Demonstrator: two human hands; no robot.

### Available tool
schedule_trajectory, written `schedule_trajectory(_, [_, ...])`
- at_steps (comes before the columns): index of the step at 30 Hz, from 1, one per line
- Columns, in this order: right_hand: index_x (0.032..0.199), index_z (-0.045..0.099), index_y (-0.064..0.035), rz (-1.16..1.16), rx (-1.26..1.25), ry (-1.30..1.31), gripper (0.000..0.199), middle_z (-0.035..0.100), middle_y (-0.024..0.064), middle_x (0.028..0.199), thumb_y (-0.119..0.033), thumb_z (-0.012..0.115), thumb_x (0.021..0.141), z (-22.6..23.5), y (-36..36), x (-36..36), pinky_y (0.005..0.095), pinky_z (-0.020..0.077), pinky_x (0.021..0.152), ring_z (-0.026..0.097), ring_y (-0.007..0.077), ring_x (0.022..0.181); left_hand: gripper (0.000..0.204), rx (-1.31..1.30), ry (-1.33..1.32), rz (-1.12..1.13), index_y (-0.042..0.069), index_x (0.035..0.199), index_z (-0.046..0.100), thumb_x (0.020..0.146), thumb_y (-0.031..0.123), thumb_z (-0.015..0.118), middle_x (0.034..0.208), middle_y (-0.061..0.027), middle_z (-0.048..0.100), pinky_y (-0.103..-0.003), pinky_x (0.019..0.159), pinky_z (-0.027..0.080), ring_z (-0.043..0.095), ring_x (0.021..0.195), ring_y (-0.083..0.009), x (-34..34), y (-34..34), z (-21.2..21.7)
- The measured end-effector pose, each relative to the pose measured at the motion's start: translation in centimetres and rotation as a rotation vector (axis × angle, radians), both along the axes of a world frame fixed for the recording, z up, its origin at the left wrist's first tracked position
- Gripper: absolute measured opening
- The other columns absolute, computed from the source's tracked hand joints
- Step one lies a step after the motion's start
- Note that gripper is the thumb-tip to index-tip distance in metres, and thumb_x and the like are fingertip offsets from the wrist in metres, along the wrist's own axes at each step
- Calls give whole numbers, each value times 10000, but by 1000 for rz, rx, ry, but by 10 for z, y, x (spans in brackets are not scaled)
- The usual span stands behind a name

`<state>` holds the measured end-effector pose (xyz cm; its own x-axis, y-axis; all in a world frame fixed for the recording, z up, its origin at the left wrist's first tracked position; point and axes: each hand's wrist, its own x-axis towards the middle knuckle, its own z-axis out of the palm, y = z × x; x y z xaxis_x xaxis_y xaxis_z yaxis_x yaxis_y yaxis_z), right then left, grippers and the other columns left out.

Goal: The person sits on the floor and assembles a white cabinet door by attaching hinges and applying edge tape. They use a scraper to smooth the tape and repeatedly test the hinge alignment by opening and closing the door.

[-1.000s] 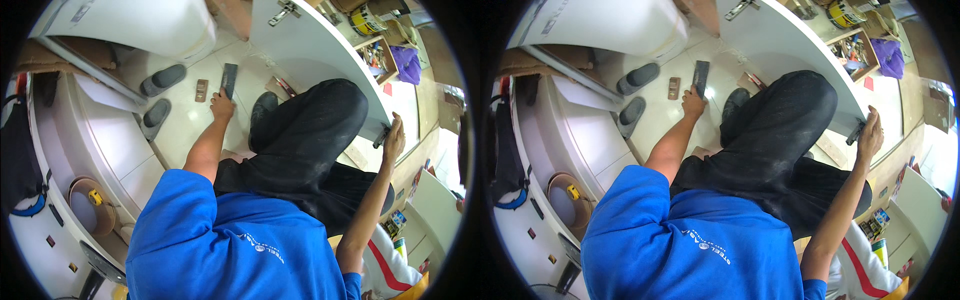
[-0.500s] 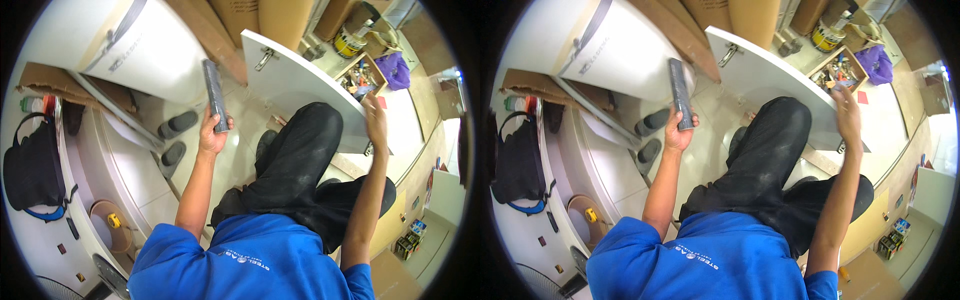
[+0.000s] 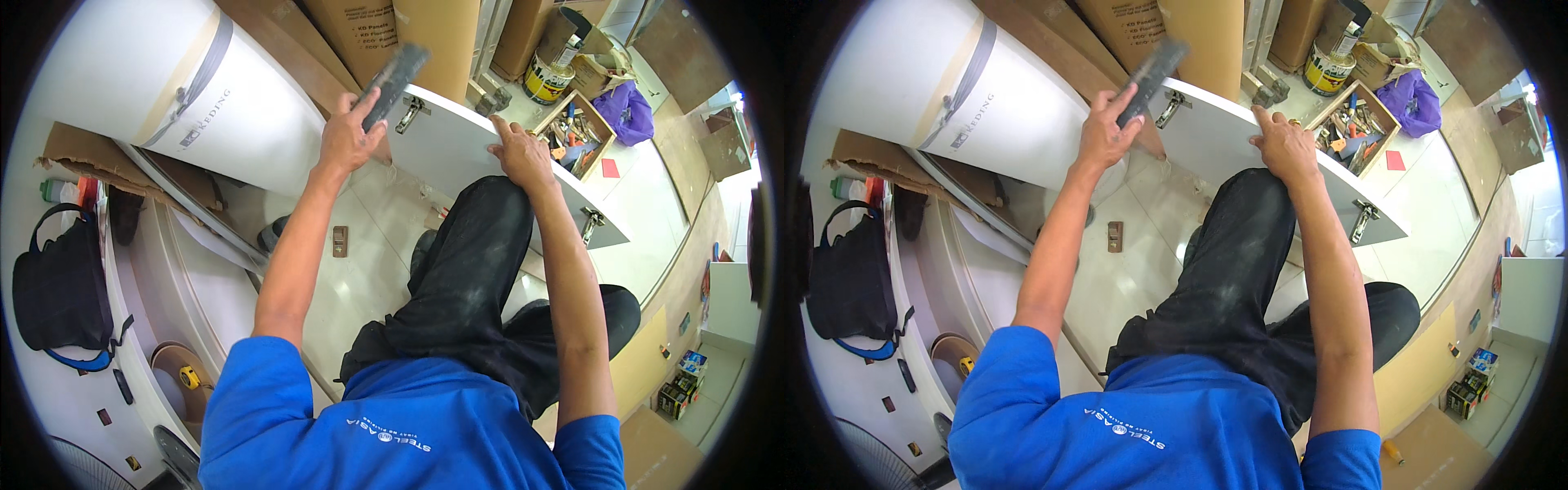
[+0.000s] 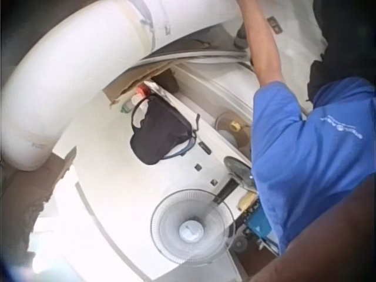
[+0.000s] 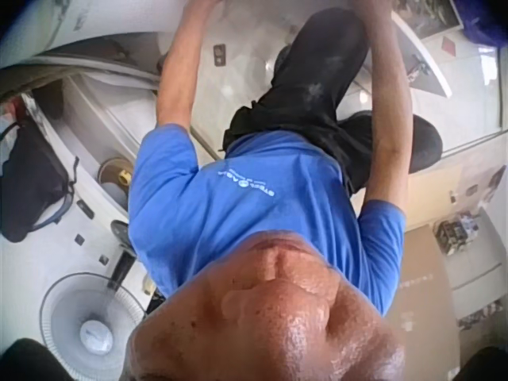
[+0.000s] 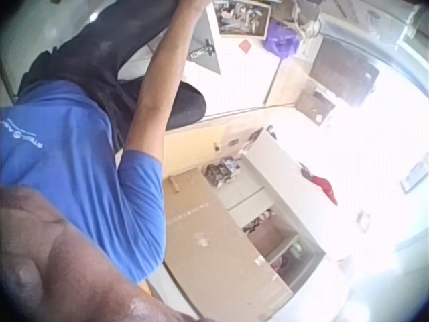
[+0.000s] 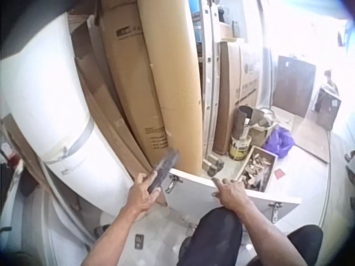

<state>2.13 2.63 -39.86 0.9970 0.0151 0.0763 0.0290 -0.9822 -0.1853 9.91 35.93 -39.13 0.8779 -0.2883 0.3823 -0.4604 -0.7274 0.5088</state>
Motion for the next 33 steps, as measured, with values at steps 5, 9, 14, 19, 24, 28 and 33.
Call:
schedule_trajectory(5, [1526, 505, -235, -5, 1, -10, 589, 707, 138, 1186, -367, 706, 988, -1, 2, -2, 556, 542, 871, 723, 415, 1060, 594, -57, -44, 72, 124, 1441, 672, 892, 320, 783, 1165, -169, 614, -417, 911, 554, 660, 1028, -324, 8, 4, -11])
schedule_trajectory(9, [1544, 492, -246, -9, 4, -1, 614, 708, 137, 1187, -357, 715, 983, 1, 3, -3, 556, 539, 882, 720, 407, 1078, 581, -94, -74, 82, 87, 1394, 700, 878, 333, 799, 1149, -158, 637, -406, 912, 552, 671, 1024, -323, 12, 8, -9])
schedule_trajectory(14, [1568, 467, -251, 4, 11, 28, 664, 698, 135, 1223, -340, 739, 969, 0, 2, -3, 551, 540, 896, 710, 404, 1113, 564, -218, -38, 114, 67, 1391, 692, 883, 279, 812, 1161, -172, 634, -407, 916, 553, 675, 1030, -325, 4, -7, 7])
schedule_trajectory(19, [1575, 455, -242, 6, 4, 33, 697, 685, 131, 1260, -310, 763, 953, 1, 3, -6, 549, 546, 913, 698, 400, 1149, 591, -150, -76, -26, 64, 1408, 662, 877, 281, 805, 1168, -187, 609, -443, 909, 558, 662, 1035, -373, -22, -33, -1])
schedule_trajectory(24, [1583, 447, -241, -18, 14, 51, 726, 672, 131, 1293, -294, 780, 940, 5, 6, -5, 545, 552, 926, 700, 394, 1160, 595, -294, -225, -22, 57, 1407, 656, 878, 292, 796, 1168, -197, 595, -470, 936, 555, 652, 1058, -391, -30, -45, -6])
schedule_trajectory(28, [1611, 402, -259, -18, -1, 85, 800, 657, 121, 1337, -323, 800, 920, 4, 6, -6, 575, 526, 966, 684, 379, 1202, 579, 27, 105, 71, 2, 1383, 667, 897, 292, 786, 1144, -201, 629, -433, 898, 553, 671, 1007, -345, -37, -54, 6])
schedule_trajectory(33, [1665, 316, -219, 6, -10, 50, 892, 611, 128, 1424, -370, 790, 925, 3, 2, -7, 581, 493, 1012, 658, 356, 1259, 603, -329, -318, -35, 24, 1423, 642, 892, 278, 775, 1195, -225, 598, -453, 945, 547, 643, 1095, -389, -54, -73, 12])
